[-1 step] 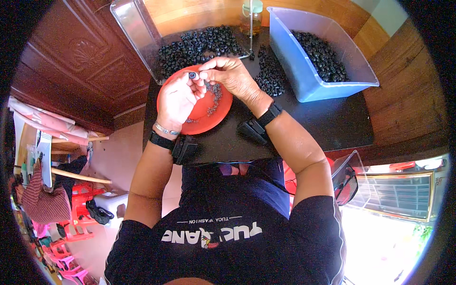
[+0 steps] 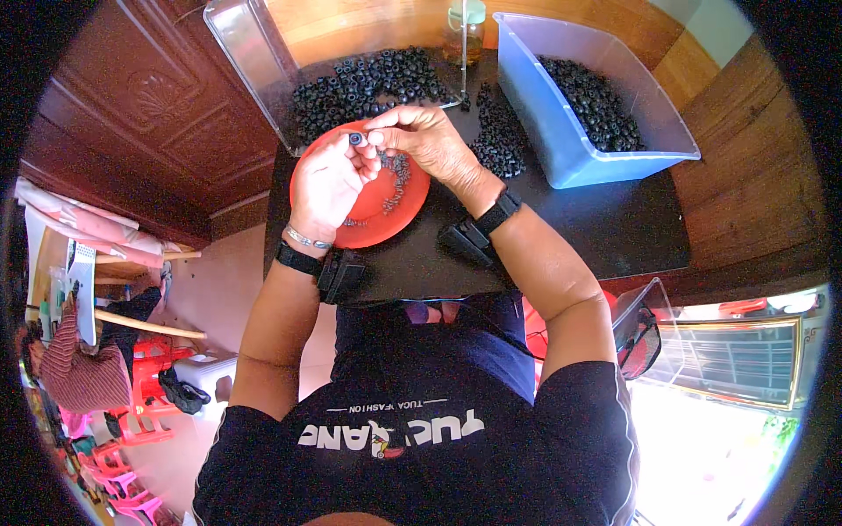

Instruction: Assembling small black hardware components onto a pin from a storage bin.

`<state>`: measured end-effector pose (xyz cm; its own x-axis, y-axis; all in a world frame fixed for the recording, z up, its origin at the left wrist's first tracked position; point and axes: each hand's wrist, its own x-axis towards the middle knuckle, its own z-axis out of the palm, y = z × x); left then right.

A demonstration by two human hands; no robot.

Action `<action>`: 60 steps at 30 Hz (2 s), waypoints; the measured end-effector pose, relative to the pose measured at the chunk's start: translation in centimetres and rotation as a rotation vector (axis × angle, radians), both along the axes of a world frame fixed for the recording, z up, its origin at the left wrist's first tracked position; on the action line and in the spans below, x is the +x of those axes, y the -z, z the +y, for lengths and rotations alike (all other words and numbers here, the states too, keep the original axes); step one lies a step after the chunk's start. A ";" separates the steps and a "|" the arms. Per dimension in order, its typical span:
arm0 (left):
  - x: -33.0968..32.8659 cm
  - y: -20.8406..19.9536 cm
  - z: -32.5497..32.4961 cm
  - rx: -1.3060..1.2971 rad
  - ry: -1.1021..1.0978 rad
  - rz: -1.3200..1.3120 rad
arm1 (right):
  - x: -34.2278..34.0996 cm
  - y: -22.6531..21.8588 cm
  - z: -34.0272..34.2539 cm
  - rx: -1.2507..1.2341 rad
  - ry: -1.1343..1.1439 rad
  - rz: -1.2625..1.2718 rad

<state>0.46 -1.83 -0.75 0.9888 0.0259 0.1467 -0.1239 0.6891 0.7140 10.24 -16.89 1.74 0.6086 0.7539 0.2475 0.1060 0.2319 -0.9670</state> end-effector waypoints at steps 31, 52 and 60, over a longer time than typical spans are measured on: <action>-0.7 -1.4 -1.3 0.235 -0.167 -0.005 | -0.7 -1.9 -0.7 0.109 0.014 -0.313; -0.8 -1.2 -1.2 -0.023 -0.051 0.018 | -1.7 -2.2 -0.6 0.101 -0.143 -0.223; -0.7 -1.2 -1.0 0.006 -0.048 -0.033 | -2.4 -1.5 0.1 0.158 -0.101 -0.080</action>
